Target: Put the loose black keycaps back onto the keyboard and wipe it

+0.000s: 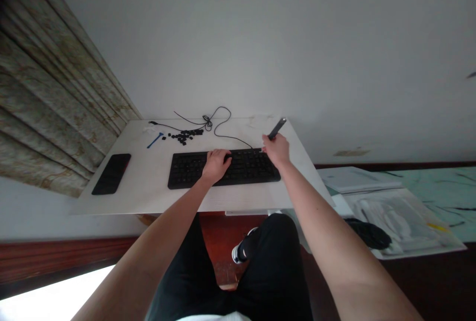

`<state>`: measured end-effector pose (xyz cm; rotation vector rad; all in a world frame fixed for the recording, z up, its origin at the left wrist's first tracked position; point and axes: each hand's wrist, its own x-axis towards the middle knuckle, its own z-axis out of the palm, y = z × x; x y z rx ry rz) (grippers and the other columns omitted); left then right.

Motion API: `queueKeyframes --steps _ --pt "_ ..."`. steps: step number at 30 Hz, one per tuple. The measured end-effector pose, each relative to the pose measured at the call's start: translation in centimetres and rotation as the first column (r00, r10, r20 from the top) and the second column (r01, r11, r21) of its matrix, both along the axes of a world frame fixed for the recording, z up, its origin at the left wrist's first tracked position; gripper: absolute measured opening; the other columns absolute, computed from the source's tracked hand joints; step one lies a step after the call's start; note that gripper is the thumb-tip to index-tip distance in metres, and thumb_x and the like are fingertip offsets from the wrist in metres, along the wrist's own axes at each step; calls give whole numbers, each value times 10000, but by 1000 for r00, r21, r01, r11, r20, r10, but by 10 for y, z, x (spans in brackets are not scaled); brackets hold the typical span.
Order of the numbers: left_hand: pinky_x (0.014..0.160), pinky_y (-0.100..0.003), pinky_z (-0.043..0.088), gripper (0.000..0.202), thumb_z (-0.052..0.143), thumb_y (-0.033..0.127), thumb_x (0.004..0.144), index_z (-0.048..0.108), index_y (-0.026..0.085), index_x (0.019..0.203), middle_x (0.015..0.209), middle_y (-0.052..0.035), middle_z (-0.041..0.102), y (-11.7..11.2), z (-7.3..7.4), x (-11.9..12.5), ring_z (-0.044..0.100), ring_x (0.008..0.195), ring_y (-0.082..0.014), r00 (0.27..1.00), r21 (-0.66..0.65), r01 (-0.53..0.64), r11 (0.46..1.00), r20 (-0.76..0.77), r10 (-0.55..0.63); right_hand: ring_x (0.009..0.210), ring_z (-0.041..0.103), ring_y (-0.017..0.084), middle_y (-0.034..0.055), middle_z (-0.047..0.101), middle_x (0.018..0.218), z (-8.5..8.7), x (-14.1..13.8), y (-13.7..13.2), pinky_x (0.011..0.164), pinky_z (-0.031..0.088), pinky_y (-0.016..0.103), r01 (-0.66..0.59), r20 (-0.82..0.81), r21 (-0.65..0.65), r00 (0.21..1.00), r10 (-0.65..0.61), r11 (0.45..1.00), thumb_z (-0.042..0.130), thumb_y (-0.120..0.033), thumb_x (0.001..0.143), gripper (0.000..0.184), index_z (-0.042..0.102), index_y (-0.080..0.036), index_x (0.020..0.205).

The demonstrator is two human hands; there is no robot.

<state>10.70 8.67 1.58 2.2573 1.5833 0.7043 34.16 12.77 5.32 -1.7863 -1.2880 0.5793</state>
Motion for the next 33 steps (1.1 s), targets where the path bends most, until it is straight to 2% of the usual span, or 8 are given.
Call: queueKeyframes --steps 2,7,13,18,21,24,29,33 --pt "1052 -398 342 202 531 265 963 620 218 1139 1145 -55 699 0 0 0 578 1140 -219 999 1 -2 1000 39 2 650 714 236 135 724 754 -3 33 5 598 563 328 89 213 -131 975 -59 987 613 -415 871 305 696 -124 832" --pt "1048 -389 362 229 524 207 958 634 237 1156 1142 -40 714 -1 -2 -1 608 1109 -197 995 22 0 1000 95 -2 799 716 324 210 719 737 -21 72 4 663 513 373 120 565 -317 821 86 941 648 -453 843 372 741 -103 758" --pt "986 -359 434 168 568 261 958 657 200 1086 1065 -59 722 2 -6 -2 640 1034 -194 984 51 -23 998 178 14 890 699 309 200 736 872 -35 66 -11 700 494 351 111 591 -303 801 96 946 603 -523 877 433 743 -117 933" --pt "951 -345 471 167 566 280 965 688 195 1042 1004 -59 727 5 -8 -3 654 990 -194 981 36 -35 999 194 28 989 663 302 208 681 1109 -14 43 -19 811 493 381 131 603 -100 796 -44 986 571 -445 905 383 707 -122 1060" --pt "946 -347 477 191 534 252 978 702 194 1046 999 -62 734 6 -9 -3 656 982 -196 980 39 -35 999 198 27 926 662 239 134 715 995 1 7 -23 862 493 354 -160 464 -17 873 149 987 556 -316 909 235 722 -156 952" --pt "928 -347 481 204 519 239 983 711 192 1028 987 -64 739 6 -7 -3 657 955 -196 979 40 -51 998 197 42 781 669 182 64 736 866 4 -37 -29 766 535 310 -453 148 -60 877 457 889 600 -292 887 170 730 -185 906" --pt "901 -348 474 193 531 245 974 712 184 954 930 -63 734 5 -4 -4 651 923 -199 979 51 -91 995 187 80 603 639 125 30 712 731 -9 -84 -35 540 537 227 -524 -349 -125 818 457 843 648 -204 843 97 729 -161 874" --pt "890 -348 472 198 527 245 972 711 194 922 909 -54 734 4 -1 -4 647 897 -196 979 29 -91 995 187 84 578 638 105 19 701 691 -16 -91 -33 576 567 223 -474 -464 -88 797 385 876 673 -187 824 68 721 -143 805"
